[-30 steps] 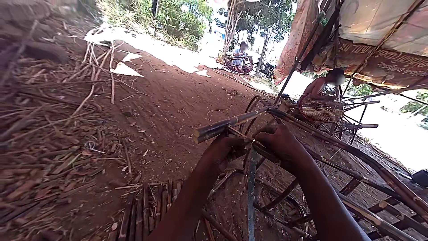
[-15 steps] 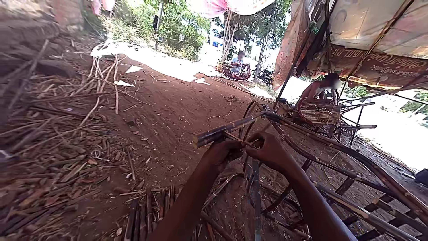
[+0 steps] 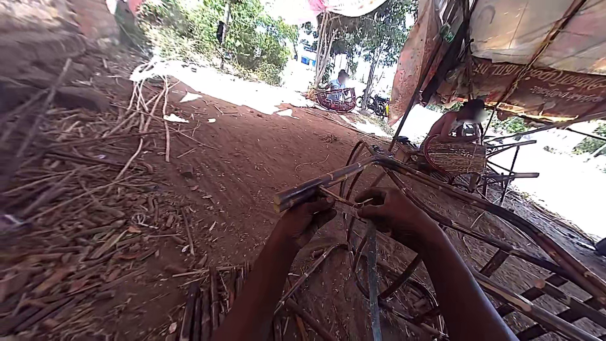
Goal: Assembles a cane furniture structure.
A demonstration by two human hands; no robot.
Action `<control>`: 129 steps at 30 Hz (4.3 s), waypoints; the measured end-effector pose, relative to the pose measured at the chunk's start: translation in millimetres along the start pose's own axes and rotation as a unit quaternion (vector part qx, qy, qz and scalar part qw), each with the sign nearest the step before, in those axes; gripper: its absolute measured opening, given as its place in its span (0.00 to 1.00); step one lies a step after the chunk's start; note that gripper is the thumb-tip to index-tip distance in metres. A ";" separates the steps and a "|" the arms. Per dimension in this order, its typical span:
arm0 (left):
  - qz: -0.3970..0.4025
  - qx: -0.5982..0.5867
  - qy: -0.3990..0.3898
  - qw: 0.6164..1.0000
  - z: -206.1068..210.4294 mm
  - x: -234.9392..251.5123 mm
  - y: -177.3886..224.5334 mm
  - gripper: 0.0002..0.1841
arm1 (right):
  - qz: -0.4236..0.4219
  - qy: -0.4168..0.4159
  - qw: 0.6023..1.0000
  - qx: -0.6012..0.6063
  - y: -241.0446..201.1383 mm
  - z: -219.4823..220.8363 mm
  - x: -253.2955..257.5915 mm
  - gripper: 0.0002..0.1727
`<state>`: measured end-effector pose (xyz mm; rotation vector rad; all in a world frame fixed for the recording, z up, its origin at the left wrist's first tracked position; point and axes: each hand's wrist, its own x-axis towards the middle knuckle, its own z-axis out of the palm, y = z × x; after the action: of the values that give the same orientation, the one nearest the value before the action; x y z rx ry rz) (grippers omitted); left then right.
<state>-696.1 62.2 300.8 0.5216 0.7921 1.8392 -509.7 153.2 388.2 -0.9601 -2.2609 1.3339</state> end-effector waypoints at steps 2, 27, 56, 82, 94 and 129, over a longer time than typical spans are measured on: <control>0.012 0.012 -0.008 1.000 -0.9 -0.1 -1.0 0.08 | 0.005 -0.008 1.000 0.017 -0.4 -1.6 -1.9 0.17; 0.106 0.040 -0.021 0.993 5.8 -3.2 -18.6 0.15 | 0.026 -0.056 0.996 0.067 1.0 -6.8 1.8 0.15; 0.107 0.055 0.002 0.993 16.5 0.4 -24.5 0.27 | -0.024 0.007 0.999 0.036 5.9 -4.9 -4.7 0.14; 0.093 0.054 0.015 0.994 19.7 1.2 -21.7 0.28 | -0.080 0.088 0.992 -0.042 -1.6 11.9 9.6 0.07; 0.105 0.084 0.006 0.991 17.4 3.6 -23.7 0.27 | -0.054 0.042 0.997 -0.019 -4.1 10.2 11.6 0.07; 0.093 0.073 0.002 0.993 8.6 -8.6 -24.9 0.23 | 0.140 -0.067 0.985 0.077 -3.5 7.3 16.0 0.20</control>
<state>-671.2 63.2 288.8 0.7056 0.9116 1.9614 -526.7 158.7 387.0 -1.1984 -2.1365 1.7102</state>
